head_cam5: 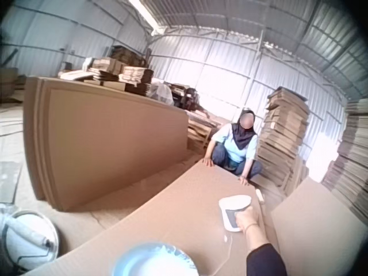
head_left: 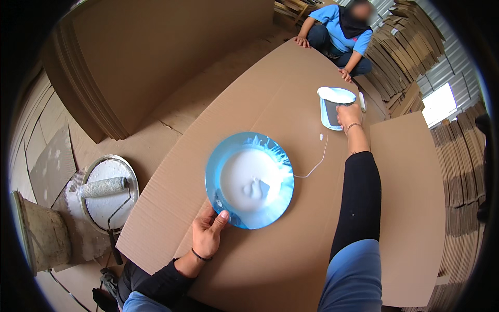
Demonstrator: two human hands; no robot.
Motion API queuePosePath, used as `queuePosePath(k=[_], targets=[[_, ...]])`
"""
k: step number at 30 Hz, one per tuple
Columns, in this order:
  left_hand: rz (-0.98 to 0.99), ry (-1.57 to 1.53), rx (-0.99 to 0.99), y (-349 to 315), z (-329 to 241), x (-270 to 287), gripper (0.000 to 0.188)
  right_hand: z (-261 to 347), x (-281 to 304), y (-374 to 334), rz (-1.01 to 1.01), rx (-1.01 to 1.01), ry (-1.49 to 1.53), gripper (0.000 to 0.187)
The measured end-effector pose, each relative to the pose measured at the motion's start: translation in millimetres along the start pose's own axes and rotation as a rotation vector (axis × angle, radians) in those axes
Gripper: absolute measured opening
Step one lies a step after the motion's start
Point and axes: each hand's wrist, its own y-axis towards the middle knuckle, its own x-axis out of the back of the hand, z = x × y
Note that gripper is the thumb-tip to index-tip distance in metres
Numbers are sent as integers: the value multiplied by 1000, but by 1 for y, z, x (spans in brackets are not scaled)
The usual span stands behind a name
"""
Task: The person applies white paint to large cardboard sheets using a paint roller. They repeatedly dip the roller into a container, spread the paint evenly across the surface, and stack the finished sheets. A coworker is visible in the background performing the same task.
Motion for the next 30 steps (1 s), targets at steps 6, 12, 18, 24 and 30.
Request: queuePosePath(k=[6, 12, 18, 24, 30], targets=[[-11, -17, -3, -2, -5, -3, 40, 6, 2, 1, 0, 44, -144, 21], [-8, 9, -17, 0, -2, -2, 40, -19, 44, -54, 135, 77, -59, 26], [-2, -12, -40, 1, 6, -1, 41, -43, 79, -114, 187, 24, 4, 27], [-8, -64, -54, 6, 7, -4, 40, -65, 80, -132, 18, 143, -208, 26], [-50, -110, -45, -16, -18, 6, 35, -80, 82, -108, -143, 210, -201, 21]])
